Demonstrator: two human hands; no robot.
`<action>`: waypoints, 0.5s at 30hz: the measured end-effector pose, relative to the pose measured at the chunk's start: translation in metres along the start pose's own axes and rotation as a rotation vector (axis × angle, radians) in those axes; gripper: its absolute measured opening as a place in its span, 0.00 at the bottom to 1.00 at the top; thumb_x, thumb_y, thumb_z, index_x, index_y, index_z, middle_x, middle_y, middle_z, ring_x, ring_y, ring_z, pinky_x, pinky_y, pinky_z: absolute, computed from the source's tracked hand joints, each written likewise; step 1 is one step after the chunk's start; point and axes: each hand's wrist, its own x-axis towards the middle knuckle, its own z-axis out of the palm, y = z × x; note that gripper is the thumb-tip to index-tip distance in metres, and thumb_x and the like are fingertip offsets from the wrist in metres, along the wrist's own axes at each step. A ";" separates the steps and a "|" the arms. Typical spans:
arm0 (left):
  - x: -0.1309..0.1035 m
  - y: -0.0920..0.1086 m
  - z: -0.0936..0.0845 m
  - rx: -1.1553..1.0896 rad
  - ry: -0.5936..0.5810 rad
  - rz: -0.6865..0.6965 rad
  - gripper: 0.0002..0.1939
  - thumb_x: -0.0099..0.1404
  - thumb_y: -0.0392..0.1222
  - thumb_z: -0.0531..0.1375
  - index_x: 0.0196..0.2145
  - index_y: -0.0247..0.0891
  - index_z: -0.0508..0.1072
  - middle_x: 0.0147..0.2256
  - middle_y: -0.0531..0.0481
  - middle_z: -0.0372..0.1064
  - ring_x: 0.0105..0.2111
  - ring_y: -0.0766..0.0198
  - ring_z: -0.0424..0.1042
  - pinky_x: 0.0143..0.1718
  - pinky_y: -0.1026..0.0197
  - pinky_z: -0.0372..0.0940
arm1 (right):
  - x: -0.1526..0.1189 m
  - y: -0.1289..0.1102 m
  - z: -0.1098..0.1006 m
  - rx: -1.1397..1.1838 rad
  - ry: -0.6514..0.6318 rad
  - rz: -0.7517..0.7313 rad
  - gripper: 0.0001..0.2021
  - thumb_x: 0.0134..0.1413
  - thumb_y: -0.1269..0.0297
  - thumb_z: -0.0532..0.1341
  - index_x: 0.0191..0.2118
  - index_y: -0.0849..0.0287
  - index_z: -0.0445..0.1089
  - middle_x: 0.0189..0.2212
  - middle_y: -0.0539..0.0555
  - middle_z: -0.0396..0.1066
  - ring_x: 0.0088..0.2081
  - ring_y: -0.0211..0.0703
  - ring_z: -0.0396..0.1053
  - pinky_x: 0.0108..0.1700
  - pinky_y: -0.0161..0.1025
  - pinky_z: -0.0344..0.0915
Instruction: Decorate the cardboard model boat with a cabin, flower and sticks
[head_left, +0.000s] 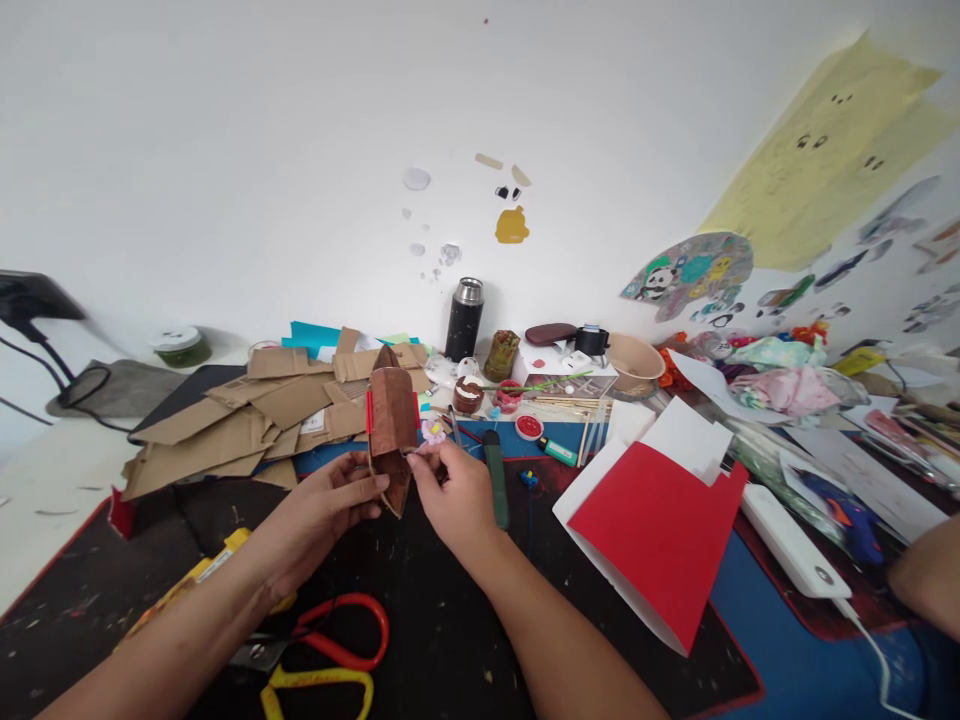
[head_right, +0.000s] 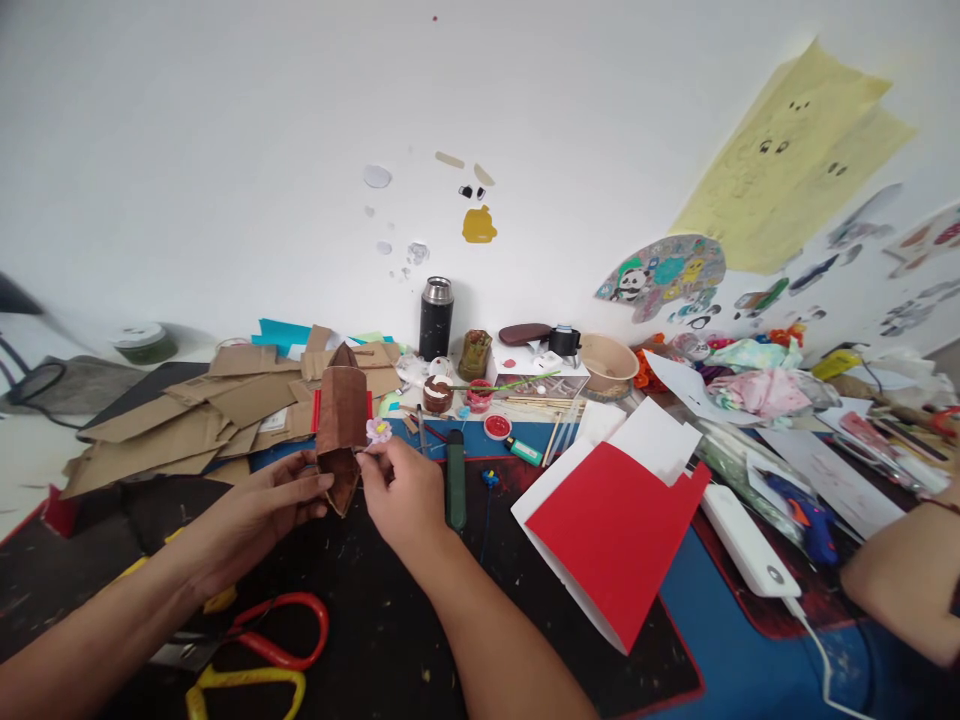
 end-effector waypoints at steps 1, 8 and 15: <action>0.000 0.000 -0.001 0.022 0.000 0.008 0.26 0.42 0.40 0.87 0.39 0.38 0.85 0.38 0.46 0.83 0.34 0.61 0.79 0.32 0.64 0.74 | 0.000 0.000 0.000 0.000 0.002 0.003 0.10 0.71 0.57 0.66 0.39 0.54 0.81 0.26 0.51 0.78 0.27 0.45 0.74 0.35 0.38 0.68; 0.000 -0.004 -0.004 0.109 -0.005 0.046 0.36 0.41 0.51 0.88 0.46 0.40 0.85 0.38 0.47 0.83 0.36 0.58 0.78 0.34 0.61 0.69 | -0.001 0.004 0.003 -0.002 0.012 -0.011 0.09 0.71 0.59 0.67 0.39 0.55 0.81 0.27 0.52 0.79 0.28 0.46 0.75 0.37 0.39 0.69; -0.001 -0.003 -0.002 0.099 0.005 0.028 0.40 0.38 0.51 0.88 0.48 0.39 0.83 0.36 0.48 0.83 0.34 0.59 0.76 0.34 0.61 0.68 | -0.001 0.004 0.004 -0.017 -0.020 0.020 0.07 0.71 0.58 0.68 0.41 0.55 0.81 0.29 0.53 0.80 0.30 0.47 0.77 0.37 0.39 0.70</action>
